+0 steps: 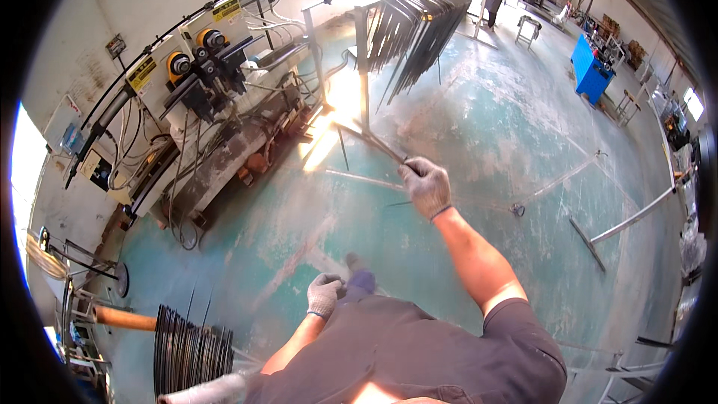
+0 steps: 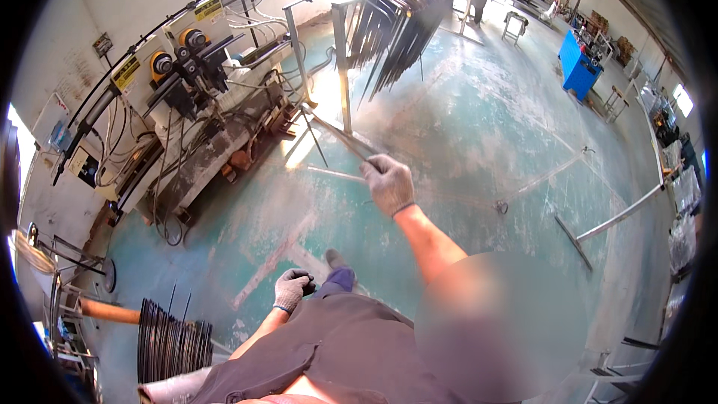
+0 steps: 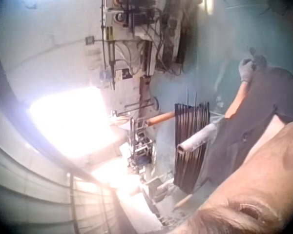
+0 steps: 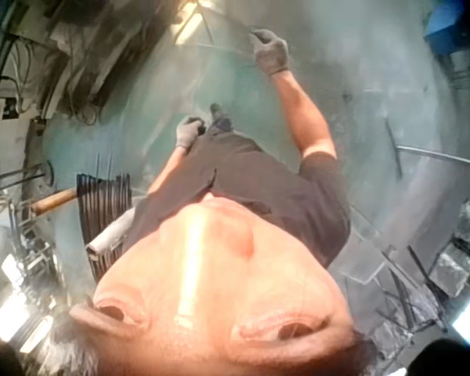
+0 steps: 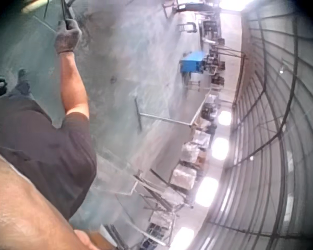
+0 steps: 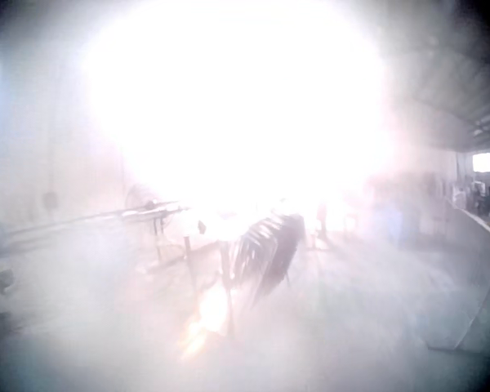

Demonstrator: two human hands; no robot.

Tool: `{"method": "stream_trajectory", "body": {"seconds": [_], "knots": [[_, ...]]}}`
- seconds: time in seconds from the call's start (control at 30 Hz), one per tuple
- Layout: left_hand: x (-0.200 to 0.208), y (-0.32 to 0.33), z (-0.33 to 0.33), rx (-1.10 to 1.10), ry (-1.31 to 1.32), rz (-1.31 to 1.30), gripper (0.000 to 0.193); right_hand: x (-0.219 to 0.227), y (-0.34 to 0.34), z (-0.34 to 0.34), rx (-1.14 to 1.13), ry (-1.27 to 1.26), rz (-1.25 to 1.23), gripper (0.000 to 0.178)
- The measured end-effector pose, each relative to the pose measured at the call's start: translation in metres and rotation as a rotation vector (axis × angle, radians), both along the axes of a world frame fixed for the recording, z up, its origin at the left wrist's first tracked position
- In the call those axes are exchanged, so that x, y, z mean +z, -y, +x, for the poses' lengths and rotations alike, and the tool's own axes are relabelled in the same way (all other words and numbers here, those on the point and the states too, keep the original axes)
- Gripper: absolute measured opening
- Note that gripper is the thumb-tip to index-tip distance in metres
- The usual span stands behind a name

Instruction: The person repeatedly picks up metal rods from a stack, feeds them into a bending machine, and removes the bent rods to place them on a rack. The person also briefly measures a rod on a wooden table using a tape measure.

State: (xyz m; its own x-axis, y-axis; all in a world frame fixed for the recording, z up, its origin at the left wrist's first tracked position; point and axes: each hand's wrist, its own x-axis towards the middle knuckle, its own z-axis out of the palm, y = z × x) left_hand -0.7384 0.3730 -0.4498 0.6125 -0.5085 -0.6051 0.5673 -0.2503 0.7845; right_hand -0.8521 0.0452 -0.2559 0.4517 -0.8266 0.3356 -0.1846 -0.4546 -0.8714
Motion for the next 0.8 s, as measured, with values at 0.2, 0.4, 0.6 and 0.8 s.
{"method": "stream_trajectory", "body": {"seconds": [0.2,0.4,0.6,0.8], "knots": [[-0.005,0.14,0.132,0.002,0.038,-0.08,0.019,0.039,0.179,0.143,-0.09,0.054,-0.017,0.021],[0.033,0.242,0.242,0.076,0.151,-0.1,0.014,0.08,0.36,0.266,-0.17,-0.022,-0.095,0.022],[-0.013,0.286,0.323,0.319,0.135,0.027,0.014,0.093,0.524,0.384,-0.198,-0.09,-0.188,0.028],[-0.041,0.344,0.37,0.54,-0.071,0.143,0.016,0.056,0.685,0.445,-0.343,-0.096,-0.149,0.028]]}}
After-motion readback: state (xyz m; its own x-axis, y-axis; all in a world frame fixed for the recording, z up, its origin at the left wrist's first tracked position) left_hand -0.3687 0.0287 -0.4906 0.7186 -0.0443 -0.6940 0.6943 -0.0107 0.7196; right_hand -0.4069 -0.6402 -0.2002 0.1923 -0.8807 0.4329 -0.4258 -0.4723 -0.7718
